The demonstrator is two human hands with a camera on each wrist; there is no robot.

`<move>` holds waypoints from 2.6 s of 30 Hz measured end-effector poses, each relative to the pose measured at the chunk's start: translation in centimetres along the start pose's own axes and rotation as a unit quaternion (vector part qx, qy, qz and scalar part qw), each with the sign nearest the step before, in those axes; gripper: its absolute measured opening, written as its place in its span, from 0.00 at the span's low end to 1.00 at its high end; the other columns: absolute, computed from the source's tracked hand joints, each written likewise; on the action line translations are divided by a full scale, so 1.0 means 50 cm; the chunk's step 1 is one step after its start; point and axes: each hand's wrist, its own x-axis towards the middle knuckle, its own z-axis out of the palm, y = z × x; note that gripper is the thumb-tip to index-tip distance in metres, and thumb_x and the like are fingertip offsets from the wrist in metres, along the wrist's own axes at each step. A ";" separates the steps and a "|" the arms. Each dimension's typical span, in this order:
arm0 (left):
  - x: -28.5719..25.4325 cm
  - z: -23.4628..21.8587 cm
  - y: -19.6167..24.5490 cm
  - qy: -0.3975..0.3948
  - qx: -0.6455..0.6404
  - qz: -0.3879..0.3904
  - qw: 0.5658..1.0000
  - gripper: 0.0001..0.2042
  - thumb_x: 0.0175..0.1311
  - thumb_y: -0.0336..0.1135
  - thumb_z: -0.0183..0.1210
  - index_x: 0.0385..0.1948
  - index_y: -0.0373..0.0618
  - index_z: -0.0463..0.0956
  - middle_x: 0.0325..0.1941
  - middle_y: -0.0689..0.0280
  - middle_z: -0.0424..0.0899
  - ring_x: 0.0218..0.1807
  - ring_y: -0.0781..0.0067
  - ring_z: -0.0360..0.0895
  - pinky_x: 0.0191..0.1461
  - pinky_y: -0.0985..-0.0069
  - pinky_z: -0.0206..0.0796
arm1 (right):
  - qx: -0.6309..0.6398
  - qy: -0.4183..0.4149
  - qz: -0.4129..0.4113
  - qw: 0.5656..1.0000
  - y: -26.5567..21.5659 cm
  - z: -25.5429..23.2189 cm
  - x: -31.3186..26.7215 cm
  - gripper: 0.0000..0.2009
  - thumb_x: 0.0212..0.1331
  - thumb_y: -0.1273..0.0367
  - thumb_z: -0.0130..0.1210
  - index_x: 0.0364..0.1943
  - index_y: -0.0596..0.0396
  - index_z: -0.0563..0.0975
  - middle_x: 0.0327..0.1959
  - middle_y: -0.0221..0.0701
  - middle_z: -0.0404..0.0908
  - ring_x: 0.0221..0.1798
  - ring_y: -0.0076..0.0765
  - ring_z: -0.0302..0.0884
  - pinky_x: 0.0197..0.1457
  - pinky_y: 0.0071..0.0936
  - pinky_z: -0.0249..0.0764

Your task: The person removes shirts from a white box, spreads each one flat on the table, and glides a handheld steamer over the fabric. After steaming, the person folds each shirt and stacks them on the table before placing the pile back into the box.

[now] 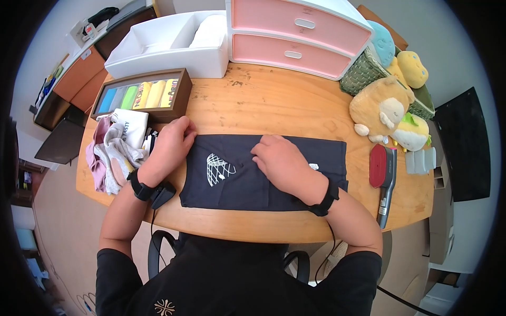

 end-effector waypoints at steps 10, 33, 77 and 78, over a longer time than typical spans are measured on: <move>-0.071 -0.008 0.090 -0.062 0.031 0.260 0.963 0.19 0.69 0.32 0.66 0.59 0.34 0.79 0.67 0.47 0.79 0.71 0.39 0.75 0.71 0.53 0.72 | -0.073 0.060 0.092 0.991 -0.026 -0.050 -0.092 0.08 0.60 0.73 0.68 0.42 0.55 0.85 0.38 0.35 0.81 0.47 0.50 0.81 0.50 0.43 0.80; -0.118 0.010 0.130 -0.237 0.140 0.295 0.915 0.37 0.73 0.55 0.61 0.79 0.48 0.64 0.86 0.48 0.57 0.87 0.41 0.52 0.85 0.41 0.46 | -0.199 0.237 0.549 0.776 0.104 -0.129 -0.640 0.26 0.61 0.67 0.66 0.61 0.68 0.79 0.50 0.52 0.83 0.55 0.60 0.81 0.62 0.47 0.77; 0.067 0.343 0.502 -0.268 0.012 0.282 0.921 0.08 0.70 0.32 0.57 0.38 0.35 0.80 0.41 0.46 0.86 0.44 0.40 0.86 0.50 0.52 0.80 | 0.050 0.314 0.497 0.807 -0.135 -0.130 -0.599 0.26 0.52 0.77 0.68 0.59 0.63 0.78 0.40 0.40 0.85 0.41 0.37 0.85 0.50 0.31 0.79; 0.065 0.347 0.500 -0.257 0.012 0.285 0.923 0.08 0.70 0.32 0.57 0.38 0.35 0.80 0.41 0.46 0.86 0.44 0.40 0.86 0.49 0.52 0.80 | 0.034 0.317 0.492 0.810 -0.136 -0.128 -0.599 0.26 0.52 0.77 0.68 0.59 0.63 0.79 0.40 0.42 0.85 0.42 0.40 0.86 0.50 0.32 0.80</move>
